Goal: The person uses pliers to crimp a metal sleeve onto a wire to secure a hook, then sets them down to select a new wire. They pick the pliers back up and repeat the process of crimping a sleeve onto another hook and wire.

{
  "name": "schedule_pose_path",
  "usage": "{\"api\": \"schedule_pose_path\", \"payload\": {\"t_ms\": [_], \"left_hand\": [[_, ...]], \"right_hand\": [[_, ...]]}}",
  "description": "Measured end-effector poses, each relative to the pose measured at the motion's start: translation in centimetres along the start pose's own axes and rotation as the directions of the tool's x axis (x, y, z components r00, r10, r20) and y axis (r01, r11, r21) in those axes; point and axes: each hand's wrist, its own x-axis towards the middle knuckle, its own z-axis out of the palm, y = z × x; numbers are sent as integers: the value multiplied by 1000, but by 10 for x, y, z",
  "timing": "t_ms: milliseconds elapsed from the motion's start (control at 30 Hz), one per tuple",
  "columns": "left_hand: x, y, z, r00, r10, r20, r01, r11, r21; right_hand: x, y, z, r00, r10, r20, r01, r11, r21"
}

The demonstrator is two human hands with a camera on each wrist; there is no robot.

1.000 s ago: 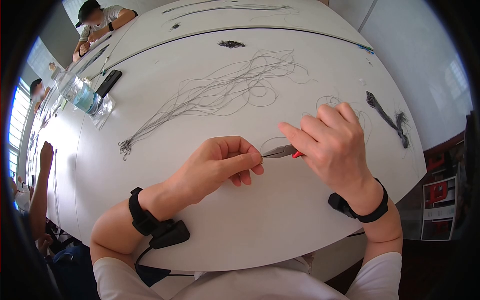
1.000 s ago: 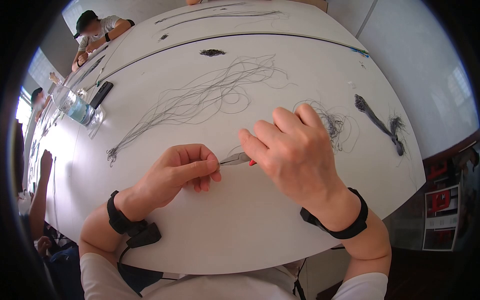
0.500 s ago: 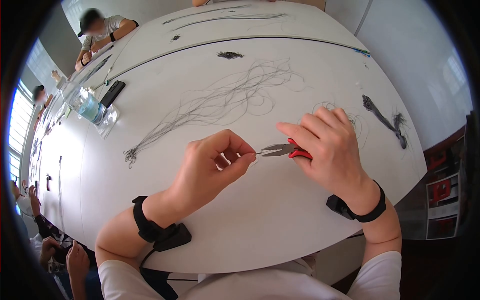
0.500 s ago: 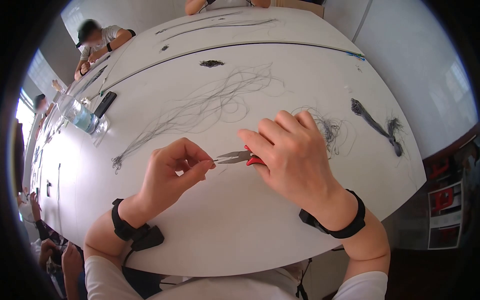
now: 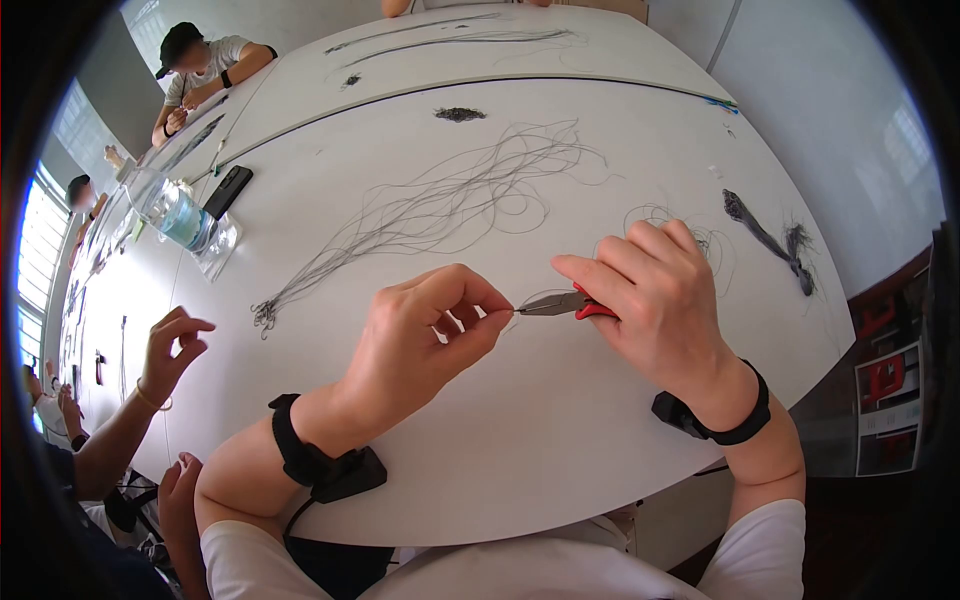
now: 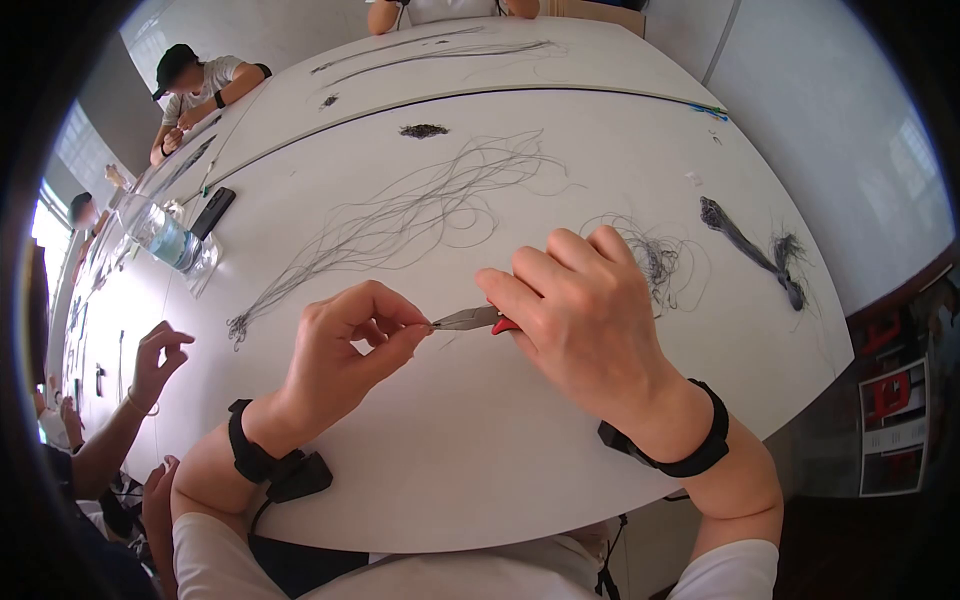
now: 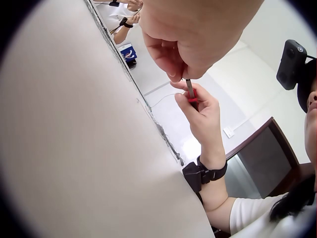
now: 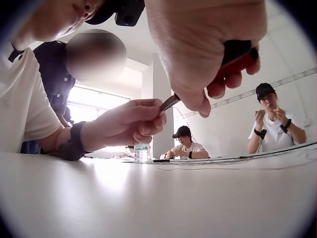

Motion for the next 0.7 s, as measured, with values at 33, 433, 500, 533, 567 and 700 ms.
{"api": "schedule_pose_path", "payload": {"t_ms": [33, 433, 500, 533, 567, 700], "left_hand": [[0, 0, 0, 1000, 4, 3, -4, 1000, -1], [2, 1, -1, 980, -186, 76, 195, 973, -126], [2, -1, 0, 964, -243, 105, 262, 931, -256], [2, -3, 1, 945, -295, 142, 327, 866, -378], [2, -4, 0, 945, -295, 143, 327, 866, -377], [1, 0, 1, 870, -399, 288, 491, 668, -559]], "right_hand": [[0, 0, 1, 1000, -10, -14, 10, 1000, -22], [3, -2, -5, 1000, 27, -8, -27, 999, 39], [2, -1, -5, 1000, 24, -9, -23, 1000, 6], [1, -1, -5, 1000, 20, -10, -21, 999, -27], [1, -1, -4, 1000, 21, -10, -22, 999, -26], [2, -1, -2, 999, 25, -48, -28, 997, -69]]}}
